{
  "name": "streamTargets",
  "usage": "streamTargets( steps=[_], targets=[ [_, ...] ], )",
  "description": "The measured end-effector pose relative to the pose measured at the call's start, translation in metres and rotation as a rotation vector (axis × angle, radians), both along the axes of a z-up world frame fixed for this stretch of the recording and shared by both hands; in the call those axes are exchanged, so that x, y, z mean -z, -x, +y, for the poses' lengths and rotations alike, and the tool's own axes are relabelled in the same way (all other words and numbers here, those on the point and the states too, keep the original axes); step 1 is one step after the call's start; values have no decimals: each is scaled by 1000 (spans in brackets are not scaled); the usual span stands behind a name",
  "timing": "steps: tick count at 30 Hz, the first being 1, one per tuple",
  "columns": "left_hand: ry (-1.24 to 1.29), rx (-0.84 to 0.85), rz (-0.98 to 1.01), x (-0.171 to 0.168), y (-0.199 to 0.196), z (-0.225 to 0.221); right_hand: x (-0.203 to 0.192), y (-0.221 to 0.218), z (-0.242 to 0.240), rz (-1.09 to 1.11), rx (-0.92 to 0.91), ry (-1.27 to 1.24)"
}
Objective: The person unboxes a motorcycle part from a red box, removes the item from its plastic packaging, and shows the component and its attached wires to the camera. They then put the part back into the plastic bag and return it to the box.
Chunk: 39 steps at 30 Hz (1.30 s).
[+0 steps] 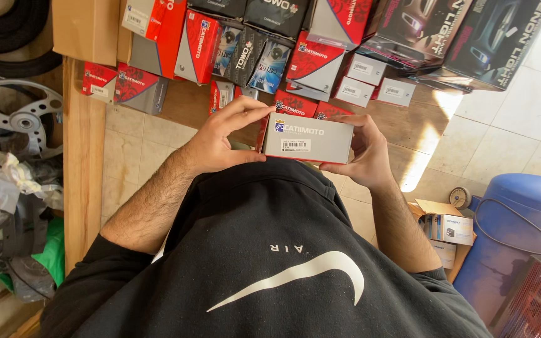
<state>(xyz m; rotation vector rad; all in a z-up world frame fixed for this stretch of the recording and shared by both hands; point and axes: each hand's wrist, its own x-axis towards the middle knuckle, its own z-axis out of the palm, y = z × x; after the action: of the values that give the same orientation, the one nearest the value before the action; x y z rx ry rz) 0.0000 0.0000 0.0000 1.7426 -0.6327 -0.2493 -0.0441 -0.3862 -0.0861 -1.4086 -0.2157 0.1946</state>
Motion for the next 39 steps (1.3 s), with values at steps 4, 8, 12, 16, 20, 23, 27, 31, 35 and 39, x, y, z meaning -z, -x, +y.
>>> streamTargets(
  steps=[4,8,12,16,20,23,27,31,35,39],
  targets=[
    [-10,19,28,-8,12,14,12,5,-1,58,-18,-2],
    [401,-158,401,29,15,24,18,13,22,121,-24,-65],
    [314,-461,288,34,0,22,25,36,79,309,24,-267],
    [-7,-577,-163,-8,-9,50,1,40,147,376,69,-474],
    [-67,-332,-183,-28,-9,85,-3,43,181,372,174,-520],
    [-100,-183,-51,-29,-21,106,-10,37,198,343,244,-464],
    [-99,26,70,-23,-37,135,3,42,211,332,320,-453],
    [-148,137,-65,-42,-59,160,7,49,225,311,394,-432],
    [-218,141,-334,-46,-65,163,3,54,230,336,423,-480],
    [-279,92,-522,-46,-60,164,-7,53,238,361,445,-496]
  ],
)
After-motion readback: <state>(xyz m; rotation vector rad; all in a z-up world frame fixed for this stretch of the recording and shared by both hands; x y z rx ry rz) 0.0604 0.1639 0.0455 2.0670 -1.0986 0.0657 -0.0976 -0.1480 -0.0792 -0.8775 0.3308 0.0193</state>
